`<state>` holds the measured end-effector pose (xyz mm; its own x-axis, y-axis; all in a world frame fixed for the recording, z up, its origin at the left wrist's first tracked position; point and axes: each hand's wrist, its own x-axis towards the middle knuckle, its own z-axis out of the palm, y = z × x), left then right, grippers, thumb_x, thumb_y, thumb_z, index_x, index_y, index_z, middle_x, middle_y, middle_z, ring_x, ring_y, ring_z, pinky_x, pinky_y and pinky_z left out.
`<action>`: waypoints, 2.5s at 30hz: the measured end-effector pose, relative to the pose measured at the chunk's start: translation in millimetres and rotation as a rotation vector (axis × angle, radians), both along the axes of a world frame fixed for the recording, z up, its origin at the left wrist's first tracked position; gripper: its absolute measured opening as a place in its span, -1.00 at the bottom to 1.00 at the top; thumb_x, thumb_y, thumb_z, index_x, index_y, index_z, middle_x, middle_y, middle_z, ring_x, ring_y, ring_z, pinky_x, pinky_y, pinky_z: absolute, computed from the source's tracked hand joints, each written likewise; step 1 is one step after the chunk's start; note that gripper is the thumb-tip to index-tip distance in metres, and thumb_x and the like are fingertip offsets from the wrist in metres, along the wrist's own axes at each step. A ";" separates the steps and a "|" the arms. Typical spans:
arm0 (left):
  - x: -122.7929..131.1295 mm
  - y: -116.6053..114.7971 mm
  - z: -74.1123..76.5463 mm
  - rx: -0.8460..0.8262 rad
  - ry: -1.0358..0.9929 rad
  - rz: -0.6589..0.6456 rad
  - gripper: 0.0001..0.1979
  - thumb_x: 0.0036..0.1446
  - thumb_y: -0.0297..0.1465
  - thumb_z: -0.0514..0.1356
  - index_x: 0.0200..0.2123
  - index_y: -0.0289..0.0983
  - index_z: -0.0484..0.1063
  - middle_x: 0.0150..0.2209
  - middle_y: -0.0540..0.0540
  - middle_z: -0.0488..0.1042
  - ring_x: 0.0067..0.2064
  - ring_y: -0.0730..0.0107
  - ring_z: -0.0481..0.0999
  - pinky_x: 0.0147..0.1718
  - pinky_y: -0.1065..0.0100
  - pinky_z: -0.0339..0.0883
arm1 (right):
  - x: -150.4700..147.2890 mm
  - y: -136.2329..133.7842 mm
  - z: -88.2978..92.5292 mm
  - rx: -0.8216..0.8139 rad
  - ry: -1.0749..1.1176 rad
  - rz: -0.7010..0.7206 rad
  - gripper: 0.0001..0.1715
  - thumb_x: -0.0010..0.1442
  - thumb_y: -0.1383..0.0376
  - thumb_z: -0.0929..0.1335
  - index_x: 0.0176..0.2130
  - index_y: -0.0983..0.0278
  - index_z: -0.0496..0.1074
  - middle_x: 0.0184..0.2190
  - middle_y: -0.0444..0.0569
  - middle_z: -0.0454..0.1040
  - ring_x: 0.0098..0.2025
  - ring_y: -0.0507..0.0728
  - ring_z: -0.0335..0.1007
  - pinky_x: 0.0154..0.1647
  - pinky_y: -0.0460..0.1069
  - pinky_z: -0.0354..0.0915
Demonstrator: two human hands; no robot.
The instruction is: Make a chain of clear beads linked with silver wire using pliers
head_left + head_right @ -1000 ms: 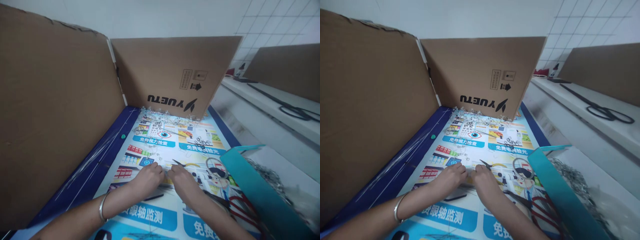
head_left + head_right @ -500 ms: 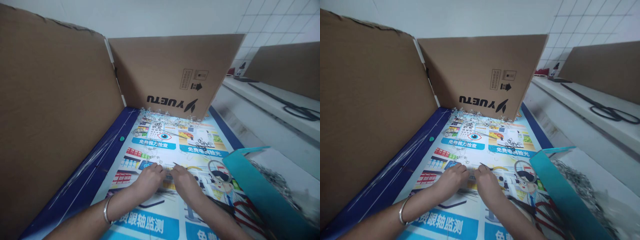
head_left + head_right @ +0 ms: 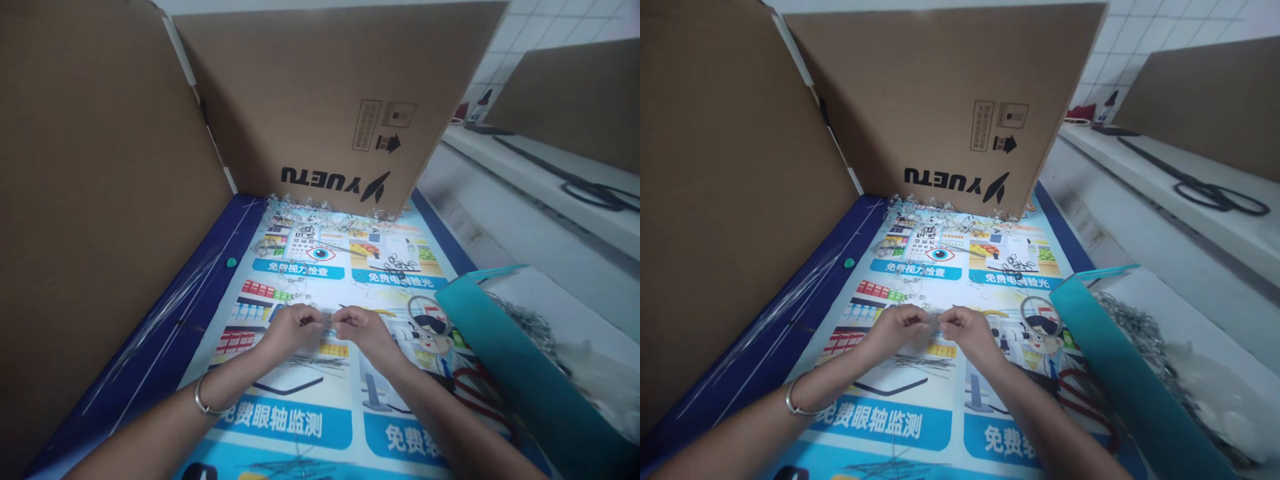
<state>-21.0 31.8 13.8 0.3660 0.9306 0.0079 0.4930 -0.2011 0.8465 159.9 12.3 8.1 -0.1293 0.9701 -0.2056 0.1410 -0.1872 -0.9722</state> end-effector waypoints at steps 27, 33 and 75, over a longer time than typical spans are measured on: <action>5.3 -5.5 -12.4 -0.242 -0.239 -0.004 -0.83 0.01 -0.31 0.14 -0.48 -0.30 0.41 -0.61 0.02 0.39 -0.56 0.50 0.36 -0.53 0.49 0.23 | -6.7 -3.2 -5.1 0.077 -0.096 0.050 -0.85 0.01 0.21 0.32 -0.45 0.26 0.36 -0.64 -0.21 0.32 -0.59 -0.03 0.23 -0.56 -0.12 0.19; 11.3 -9.5 -7.5 -0.237 -0.263 0.075 -0.85 0.02 -0.34 0.10 -0.52 -0.28 0.32 -0.65 0.08 0.33 -0.62 0.51 0.35 -0.59 0.50 0.20 | -13.1 -6.1 -3.1 0.059 -0.032 0.018 -0.84 0.01 0.20 0.32 -0.47 0.25 0.31 -0.68 -0.22 0.34 -0.63 -0.01 0.28 -0.57 -0.10 0.25; 14.9 -5.8 -13.0 -0.411 -0.438 0.126 -0.83 -0.03 -0.36 0.16 -0.55 -0.32 0.26 -0.69 0.07 0.27 -0.64 0.58 0.22 -0.64 0.51 0.11 | -17.2 -1.5 -7.3 -0.105 0.252 -0.151 -0.74 -0.03 0.15 0.37 -0.49 0.28 0.28 -0.70 -0.18 0.39 -0.66 -0.01 0.31 -0.59 -0.10 0.26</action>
<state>-6.1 26.0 0.8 0.2964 0.9254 -0.2360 0.0808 0.2219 0.9717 142.6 10.8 0.8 -0.0449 0.9572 -0.2859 -0.1396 -0.2894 -0.9470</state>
